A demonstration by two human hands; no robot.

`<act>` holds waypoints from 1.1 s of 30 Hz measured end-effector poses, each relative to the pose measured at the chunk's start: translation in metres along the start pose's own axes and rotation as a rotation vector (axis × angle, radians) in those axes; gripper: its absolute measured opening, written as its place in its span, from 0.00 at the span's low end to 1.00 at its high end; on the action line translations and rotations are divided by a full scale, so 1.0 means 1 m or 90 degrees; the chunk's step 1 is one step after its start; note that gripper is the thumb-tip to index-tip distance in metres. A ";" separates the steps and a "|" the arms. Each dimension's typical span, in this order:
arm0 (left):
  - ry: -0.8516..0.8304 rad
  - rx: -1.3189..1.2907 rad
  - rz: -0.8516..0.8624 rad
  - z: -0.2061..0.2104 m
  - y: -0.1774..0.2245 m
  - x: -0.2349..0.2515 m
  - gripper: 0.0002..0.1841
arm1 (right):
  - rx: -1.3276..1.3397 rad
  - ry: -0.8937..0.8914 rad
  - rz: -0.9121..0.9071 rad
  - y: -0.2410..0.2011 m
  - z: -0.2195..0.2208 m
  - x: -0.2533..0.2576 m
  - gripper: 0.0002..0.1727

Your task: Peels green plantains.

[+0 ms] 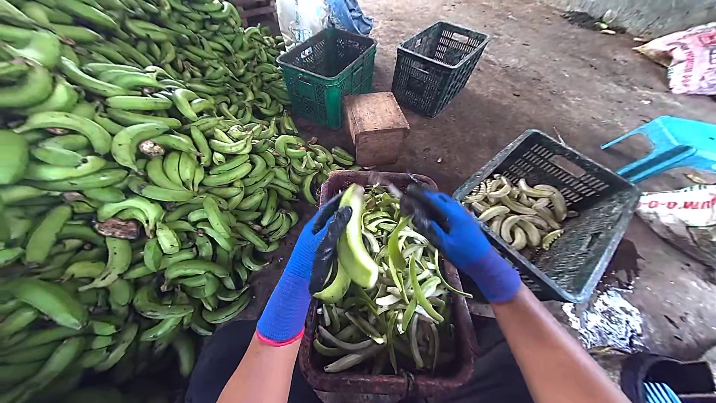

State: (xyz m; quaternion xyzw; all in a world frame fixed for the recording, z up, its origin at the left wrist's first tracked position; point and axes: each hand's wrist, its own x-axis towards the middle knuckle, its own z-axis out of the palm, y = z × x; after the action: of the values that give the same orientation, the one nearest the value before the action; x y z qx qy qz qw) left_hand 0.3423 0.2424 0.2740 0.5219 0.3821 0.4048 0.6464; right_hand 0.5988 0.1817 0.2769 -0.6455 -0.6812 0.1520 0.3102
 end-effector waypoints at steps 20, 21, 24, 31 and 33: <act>0.134 -0.013 0.127 0.023 -0.010 -0.005 0.24 | 0.017 -0.070 -0.162 -0.006 0.023 0.002 0.27; 0.069 0.045 0.088 0.025 -0.008 -0.011 0.24 | -0.001 -0.033 -0.136 -0.001 0.016 0.011 0.28; -0.081 0.160 -0.001 0.028 -0.005 -0.016 0.25 | -0.044 0.034 -0.060 0.014 0.000 0.026 0.29; 0.227 -0.155 0.063 0.012 -0.021 0.014 0.25 | -0.057 -0.033 -0.244 -0.007 0.036 -0.006 0.28; 0.270 -0.149 0.086 0.015 -0.018 0.013 0.26 | -0.070 -0.018 -0.262 -0.009 0.033 -0.001 0.28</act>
State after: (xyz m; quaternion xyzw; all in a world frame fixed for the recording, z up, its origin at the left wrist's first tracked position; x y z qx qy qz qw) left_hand 0.3637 0.2466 0.2584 0.3710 0.4241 0.5890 0.5793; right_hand 0.5716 0.1857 0.2570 -0.5067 -0.8101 0.0569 0.2895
